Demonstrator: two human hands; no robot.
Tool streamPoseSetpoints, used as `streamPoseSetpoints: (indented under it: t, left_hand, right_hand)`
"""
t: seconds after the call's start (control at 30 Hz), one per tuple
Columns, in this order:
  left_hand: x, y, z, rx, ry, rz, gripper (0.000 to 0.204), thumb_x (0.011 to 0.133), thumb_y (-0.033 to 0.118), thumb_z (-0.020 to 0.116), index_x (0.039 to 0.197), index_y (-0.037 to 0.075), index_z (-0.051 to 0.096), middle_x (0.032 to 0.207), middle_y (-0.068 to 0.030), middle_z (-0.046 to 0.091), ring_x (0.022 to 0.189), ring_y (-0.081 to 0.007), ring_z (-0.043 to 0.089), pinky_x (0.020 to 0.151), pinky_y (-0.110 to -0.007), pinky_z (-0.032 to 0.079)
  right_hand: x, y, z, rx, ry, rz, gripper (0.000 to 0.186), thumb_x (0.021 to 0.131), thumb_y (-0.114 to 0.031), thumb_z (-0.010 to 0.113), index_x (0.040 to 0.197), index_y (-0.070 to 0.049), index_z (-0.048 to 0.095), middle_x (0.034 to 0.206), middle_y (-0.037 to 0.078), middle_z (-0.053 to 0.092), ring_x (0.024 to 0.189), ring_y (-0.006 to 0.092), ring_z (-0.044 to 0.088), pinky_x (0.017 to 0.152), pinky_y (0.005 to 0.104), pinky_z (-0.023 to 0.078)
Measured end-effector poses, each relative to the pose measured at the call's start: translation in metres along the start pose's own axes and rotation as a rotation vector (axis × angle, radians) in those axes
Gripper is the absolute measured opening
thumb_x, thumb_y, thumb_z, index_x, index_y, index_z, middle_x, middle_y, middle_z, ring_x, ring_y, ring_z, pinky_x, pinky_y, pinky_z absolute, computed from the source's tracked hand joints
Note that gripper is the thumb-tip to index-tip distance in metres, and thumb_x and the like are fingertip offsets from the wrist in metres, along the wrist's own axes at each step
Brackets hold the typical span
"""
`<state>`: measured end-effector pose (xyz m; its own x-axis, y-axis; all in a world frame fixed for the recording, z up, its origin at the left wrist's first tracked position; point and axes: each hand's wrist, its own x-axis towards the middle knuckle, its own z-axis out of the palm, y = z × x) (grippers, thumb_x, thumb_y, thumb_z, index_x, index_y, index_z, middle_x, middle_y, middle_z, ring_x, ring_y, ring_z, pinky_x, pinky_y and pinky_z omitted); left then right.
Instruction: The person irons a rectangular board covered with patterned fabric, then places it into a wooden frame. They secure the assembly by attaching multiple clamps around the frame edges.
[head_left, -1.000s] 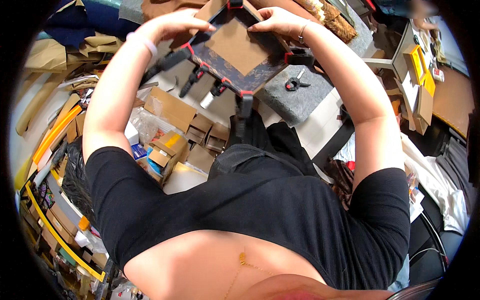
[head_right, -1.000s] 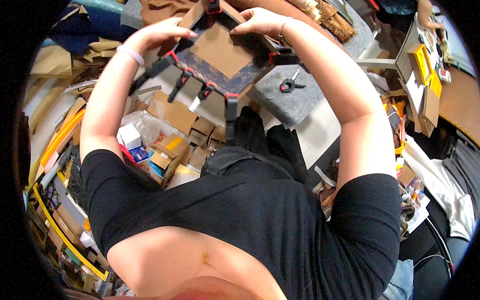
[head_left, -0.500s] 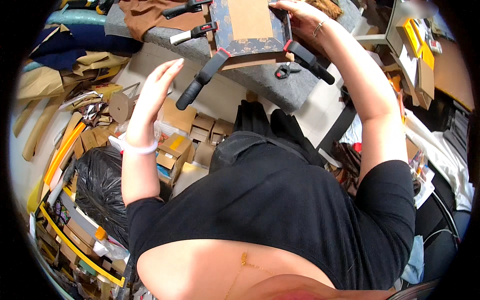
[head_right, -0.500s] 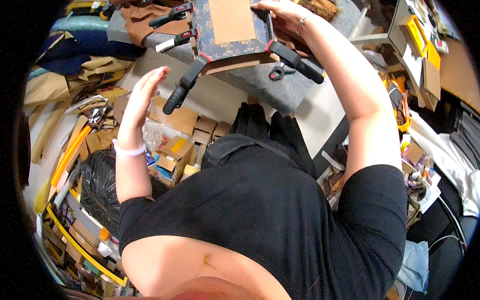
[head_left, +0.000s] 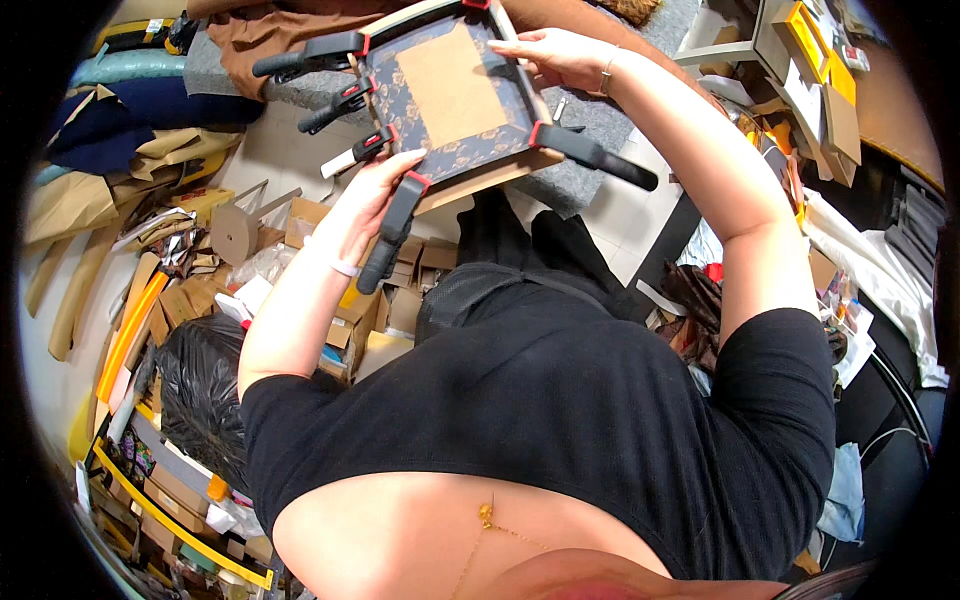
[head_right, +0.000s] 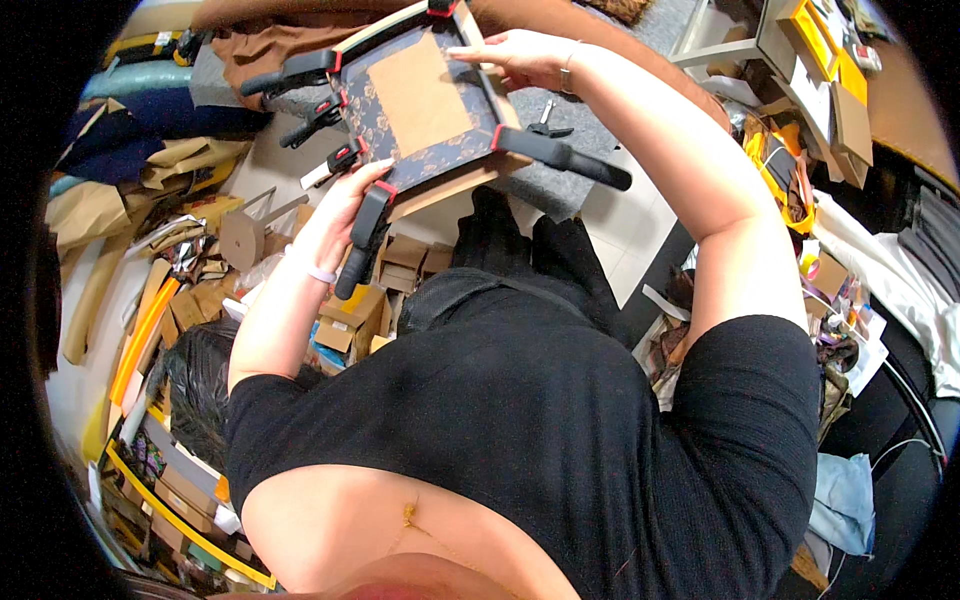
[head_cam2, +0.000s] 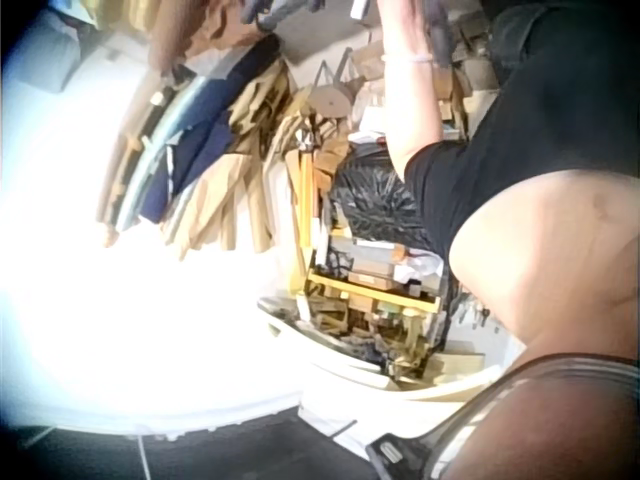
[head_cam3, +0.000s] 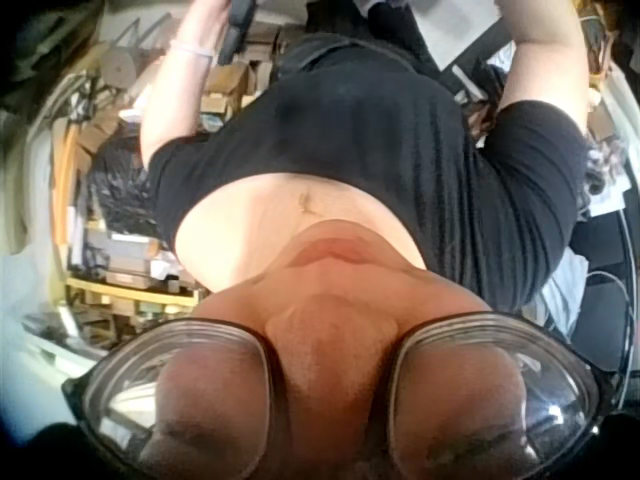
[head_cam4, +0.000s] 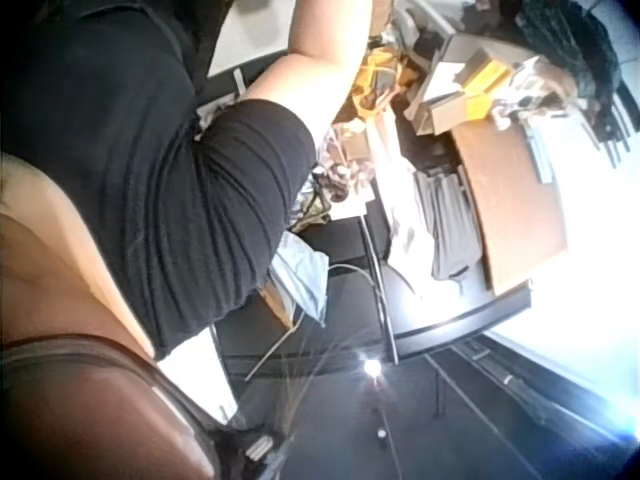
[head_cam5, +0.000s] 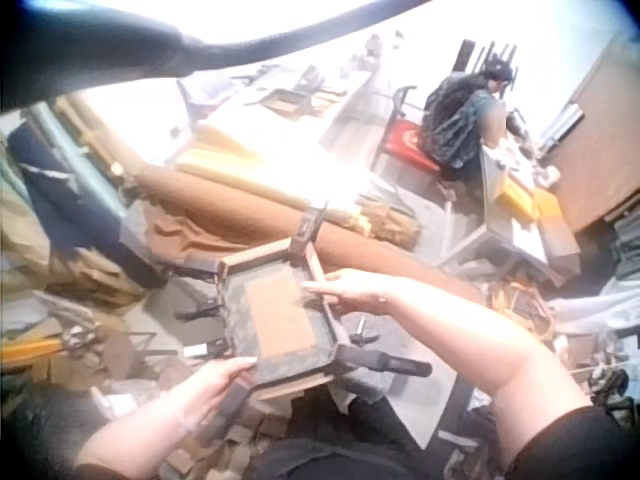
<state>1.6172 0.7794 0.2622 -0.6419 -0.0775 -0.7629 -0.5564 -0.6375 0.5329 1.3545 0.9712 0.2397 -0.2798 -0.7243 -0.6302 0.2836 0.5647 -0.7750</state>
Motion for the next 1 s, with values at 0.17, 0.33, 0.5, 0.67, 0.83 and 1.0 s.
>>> streamPoseSetpoints:
  t: [0.17, 0.33, 0.5, 0.67, 0.83, 1.0]
  left_hand:
    - [0.007, -0.012, -0.056, 0.106, 0.094, -0.001, 0.034, 0.086, 0.011, 0.069, 0.117, 0.004, 0.058, 0.102, -0.0036, 0.064, 0.085, -0.0125, 0.061, 0.074, -0.026, 0.051]
    - [0.049, -0.046, -0.125, 0.113, 0.092, -0.039, 0.036, 0.086, 0.010, 0.068, 0.120, 0.004, 0.058, 0.110, -0.0048, 0.064, 0.098, -0.0150, 0.060, 0.086, -0.029, 0.049]
    - [0.063, -0.048, -0.146, 0.152, 0.078, -0.151, 0.036, 0.085, 0.009, 0.071, 0.119, 0.003, 0.060, 0.109, -0.0040, 0.065, 0.099, -0.0154, 0.061, 0.090, -0.030, 0.048]
    - [0.040, -0.041, -0.137, 0.172, 0.080, -0.080, 0.037, 0.083, 0.005, 0.072, 0.118, 0.001, 0.059, 0.111, -0.0062, 0.065, 0.097, -0.0152, 0.062, 0.088, -0.030, 0.051]
    - [0.022, -0.022, -0.118, 0.217, 0.079, -0.151, 0.037, 0.083, 0.005, 0.073, 0.117, -0.001, 0.059, 0.108, -0.0074, 0.065, 0.094, -0.0157, 0.063, 0.085, -0.030, 0.053]
    - [0.016, -0.016, -0.107, 0.258, 0.059, -0.207, 0.037, 0.084, 0.006, 0.072, 0.117, -0.001, 0.058, 0.106, -0.0066, 0.065, 0.093, -0.0160, 0.063, 0.083, -0.030, 0.053]
  right_hand:
    - [0.025, 0.102, -0.061, -0.415, 0.084, -0.094, 0.051, 0.090, -0.049, 0.061, 0.121, -0.008, 0.061, 0.115, 0.011, 0.065, 0.107, 0.0237, 0.063, 0.094, 0.0396, 0.049]
    - [0.016, 0.206, -0.042, -1.394, 0.098, -0.439, 0.069, 0.070, -0.027, 0.082, 0.130, -0.010, 0.052, 0.132, 0.016, 0.047, 0.126, 0.0326, 0.046, 0.102, 0.0439, 0.041]
    - [0.016, 0.231, -0.036, -1.365, 0.166, -0.304, 0.059, 0.066, -0.014, 0.078, 0.120, -0.009, 0.054, 0.117, 0.014, 0.050, 0.112, 0.0321, 0.051, 0.097, 0.0423, 0.043]
    - [0.005, 0.189, -0.019, -0.955, 0.284, -0.090, 0.043, 0.075, -0.025, 0.072, 0.108, -0.001, 0.056, 0.098, 0.021, 0.060, 0.094, 0.0342, 0.061, 0.083, 0.0420, 0.050]
    - [-0.008, 0.091, 0.006, -0.948, 0.298, -0.169, 0.050, 0.083, -0.049, 0.066, 0.083, 0.000, 0.063, 0.073, 0.020, 0.064, 0.073, 0.0330, 0.066, 0.072, 0.0412, 0.053]
    - [-0.005, 0.062, 0.015, -1.179, 0.217, -0.199, 0.059, 0.084, -0.061, 0.060, 0.069, -0.005, 0.066, 0.057, 0.014, 0.060, 0.060, 0.0329, 0.065, 0.065, 0.0393, 0.055]
